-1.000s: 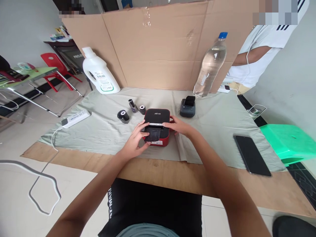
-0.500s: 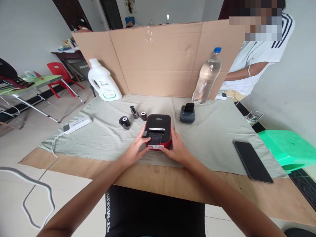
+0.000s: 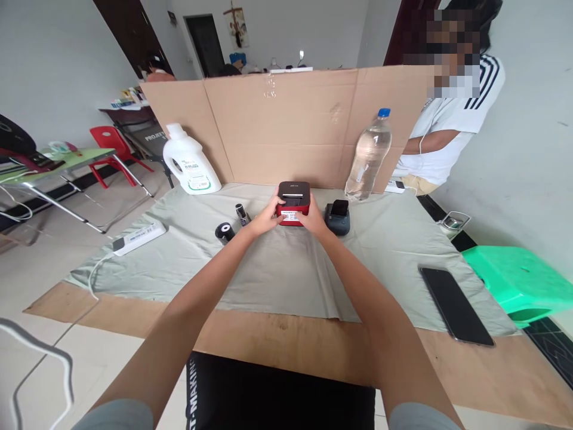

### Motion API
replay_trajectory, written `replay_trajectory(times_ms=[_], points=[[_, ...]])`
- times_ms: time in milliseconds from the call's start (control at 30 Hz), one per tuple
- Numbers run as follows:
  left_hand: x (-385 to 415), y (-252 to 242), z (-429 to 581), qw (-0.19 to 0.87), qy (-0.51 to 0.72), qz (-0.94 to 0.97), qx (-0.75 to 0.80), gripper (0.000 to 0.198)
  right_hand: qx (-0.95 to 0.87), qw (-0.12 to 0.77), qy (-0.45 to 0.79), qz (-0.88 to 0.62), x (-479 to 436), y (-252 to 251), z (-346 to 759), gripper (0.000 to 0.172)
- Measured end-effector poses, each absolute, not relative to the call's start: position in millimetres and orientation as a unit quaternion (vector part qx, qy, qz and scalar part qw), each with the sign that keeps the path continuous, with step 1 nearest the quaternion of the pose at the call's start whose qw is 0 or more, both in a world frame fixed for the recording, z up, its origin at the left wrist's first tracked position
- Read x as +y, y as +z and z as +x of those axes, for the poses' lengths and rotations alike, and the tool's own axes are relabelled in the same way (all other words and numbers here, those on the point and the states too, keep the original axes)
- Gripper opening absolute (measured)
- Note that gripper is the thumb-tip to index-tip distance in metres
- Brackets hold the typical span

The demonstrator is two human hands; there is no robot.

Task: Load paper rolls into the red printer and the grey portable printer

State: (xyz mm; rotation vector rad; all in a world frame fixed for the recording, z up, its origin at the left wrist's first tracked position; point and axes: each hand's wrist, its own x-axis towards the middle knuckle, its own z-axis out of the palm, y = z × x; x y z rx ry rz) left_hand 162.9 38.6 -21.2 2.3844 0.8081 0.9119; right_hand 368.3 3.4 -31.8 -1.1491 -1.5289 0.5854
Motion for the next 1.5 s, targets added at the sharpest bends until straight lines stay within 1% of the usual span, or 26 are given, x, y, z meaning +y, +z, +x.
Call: replay_trajectory(times_ms=[133, 233, 300, 367, 500, 533, 567, 633, 700, 800, 867, 1000, 1200, 1300, 1400, 1500], points=[[57.9, -22.5, 170.8, 0.268, 0.315, 0.860, 0.297, 0.040, -0.632, 0.542, 0.259, -0.491, 19.7, -34.6, 372.4, 0.082], [52.9, -18.1, 170.4, 0.249, 0.307, 0.868, 0.301, 0.040, -0.635, 0.511, 0.254, -0.520, 15.2, -37.8, 377.4, 0.081], [42.6, -14.4, 168.5, 0.232, 0.306, 0.868, 0.315, 0.041, -0.647, 0.486, 0.222, -0.544, 3.0, -39.0, 383.8, 0.078], [28.0, -12.4, 165.7, 0.213, 0.299, 0.868, 0.334, 0.043, -0.662, 0.475, 0.154, -0.559, -16.0, -40.0, 393.7, 0.067], [-10.0, -19.1, 157.2, 0.162, 0.309, 0.869, 0.350, 0.047, -0.636, 0.469, -0.011, -0.613, -56.2, -45.9, 417.8, 0.029], [-20.3, -23.1, 154.6, 0.153, 0.314, 0.869, 0.350, 0.046, -0.613, 0.464, -0.039, -0.639, -62.2, -48.5, 422.5, 0.024], [-30.5, -27.8, 152.2, 0.146, 0.316, 0.870, 0.349, 0.044, -0.585, 0.457, -0.058, -0.667, -65.7, -51.3, 426.0, 0.025], [-49.5, -39.0, 148.3, 0.145, 0.304, 0.876, 0.346, 0.041, -0.532, 0.433, -0.063, -0.725, -65.4, -56.9, 429.2, 0.036], [-65.1, -50.6, 146.7, 0.159, 0.263, 0.889, 0.341, 0.039, -0.495, 0.399, -0.037, -0.771, -58.5, -60.9, 428.5, 0.055], [-80.0, -63.7, 148.5, 0.175, 0.174, 0.907, 0.342, 0.045, -0.491, 0.358, 0.002, -0.795, -47.8, -61.7, 426.4, 0.082], [-84.7, -67.2, 150.5, 0.169, 0.134, 0.913, 0.346, 0.049, -0.501, 0.350, 0.007, -0.792, -47.3, -59.7, 426.1, 0.092], [-87.1, -64.5, 151.1, 0.176, 0.126, 0.911, 0.350, 0.053, -0.515, 0.363, 0.003, -0.776, -70.7, -55.0, 420.2, 0.097], [-89.0, -57.5, 147.2, 0.194, 0.193, 0.883, 0.382, 0.056, -0.568, 0.410, 0.052, -0.712, -135.8, -50.1, 378.5, 0.109], [-92.5, -52.3, 144.2, 0.202, 0.206, 0.883, 0.370, 0.053, -0.601, 0.412, 0.065, -0.681, -154.7, -50.0, 351.9, 0.114], [-96.4, -46.0, 141.2, 0.221, 0.193, 0.880, 0.374, 0.046, -0.614, 0.406, 0.067, -0.674, -160.5, -51.6, 333.2, 0.111], [-98.9, -40.7, 141.4, 0.170, 0.164, 0.889, 0.393, 0.039, -0.612, 0.394, 0.062, -0.683, -162.5, -53.6, 325.0, 0.110]])
